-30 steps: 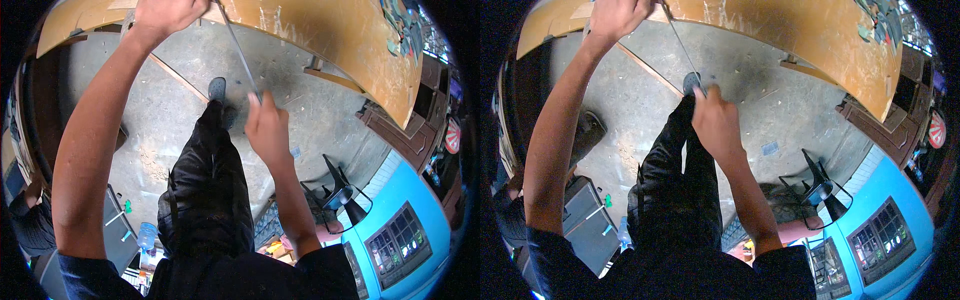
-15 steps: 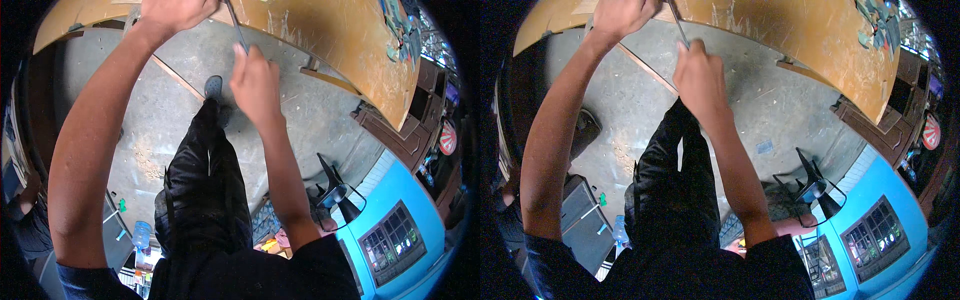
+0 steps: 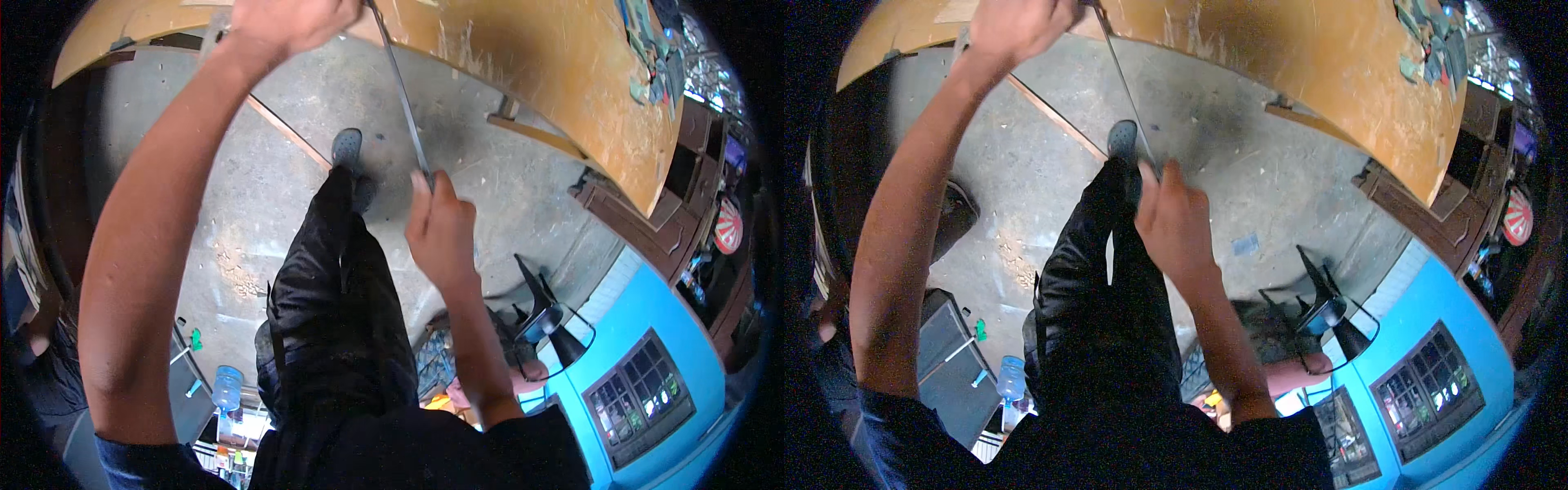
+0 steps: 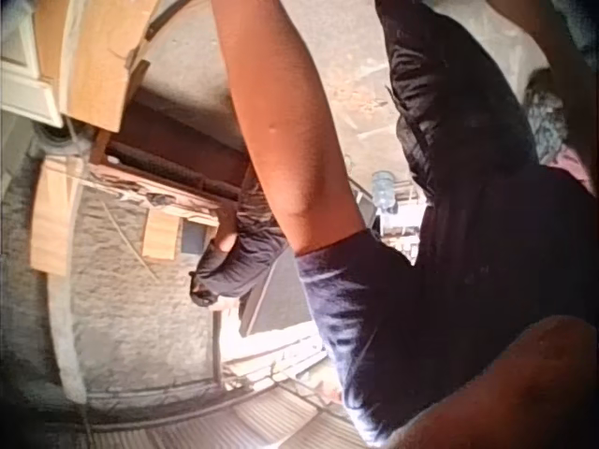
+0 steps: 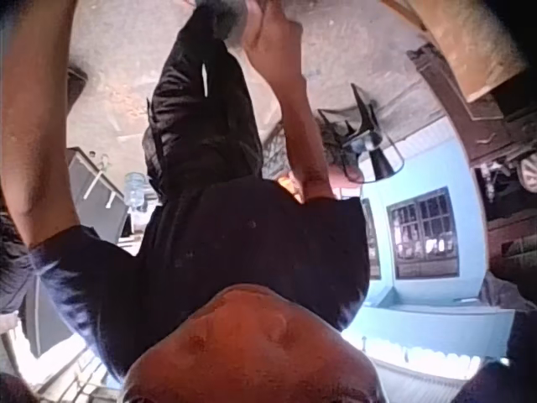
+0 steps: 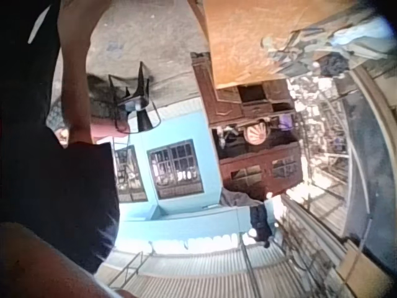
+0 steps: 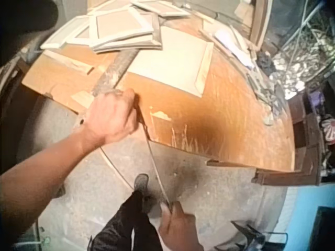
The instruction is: The recorder measures, marks, saws, and assembles wooden frame strips around a rectangular board.
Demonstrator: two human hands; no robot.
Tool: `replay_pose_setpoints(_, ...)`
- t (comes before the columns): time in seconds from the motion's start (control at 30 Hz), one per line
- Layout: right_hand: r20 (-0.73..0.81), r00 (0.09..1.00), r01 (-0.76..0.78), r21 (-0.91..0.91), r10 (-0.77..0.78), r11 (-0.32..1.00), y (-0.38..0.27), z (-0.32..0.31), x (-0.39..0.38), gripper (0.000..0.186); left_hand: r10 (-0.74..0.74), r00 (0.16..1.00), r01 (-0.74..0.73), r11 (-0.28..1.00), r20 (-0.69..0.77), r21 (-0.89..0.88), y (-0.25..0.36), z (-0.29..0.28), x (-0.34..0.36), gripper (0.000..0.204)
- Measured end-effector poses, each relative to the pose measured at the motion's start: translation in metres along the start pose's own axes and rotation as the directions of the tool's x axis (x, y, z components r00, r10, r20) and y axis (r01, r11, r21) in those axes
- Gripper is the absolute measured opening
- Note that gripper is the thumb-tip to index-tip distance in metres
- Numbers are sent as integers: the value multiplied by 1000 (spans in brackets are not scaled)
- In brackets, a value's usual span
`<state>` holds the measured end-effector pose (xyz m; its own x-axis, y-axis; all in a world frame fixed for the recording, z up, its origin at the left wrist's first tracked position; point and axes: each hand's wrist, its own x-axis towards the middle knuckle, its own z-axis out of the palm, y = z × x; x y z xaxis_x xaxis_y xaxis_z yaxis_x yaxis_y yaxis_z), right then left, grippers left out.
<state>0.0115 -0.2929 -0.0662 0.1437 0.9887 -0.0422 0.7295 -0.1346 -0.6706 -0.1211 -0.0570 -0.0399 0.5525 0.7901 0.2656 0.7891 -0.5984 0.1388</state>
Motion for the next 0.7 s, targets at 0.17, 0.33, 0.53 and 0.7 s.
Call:
replay_pose_setpoints(0.17,-77,996,-29,41,32,999,-8,8,66,20,1,1000,-1,1000,6,-29,8,12,-4,20)
replay_pose_setpoints(0.33,-49,985,-147,231,163,962,-7,-10,-24,26,15,999,-16,999,-32,-39,-1,3,-5,20)
replay_pose_setpoints(0.53,187,957,-214,-64,222,975,-19,-2,57,18,23,1000,-22,999,12,-32,5,11,-9,19)
replay_pose_setpoints(0.7,73,997,-26,-46,29,999,5,-2,-14,17,-38,999,38,999,3,-20,-2,5,4,19)
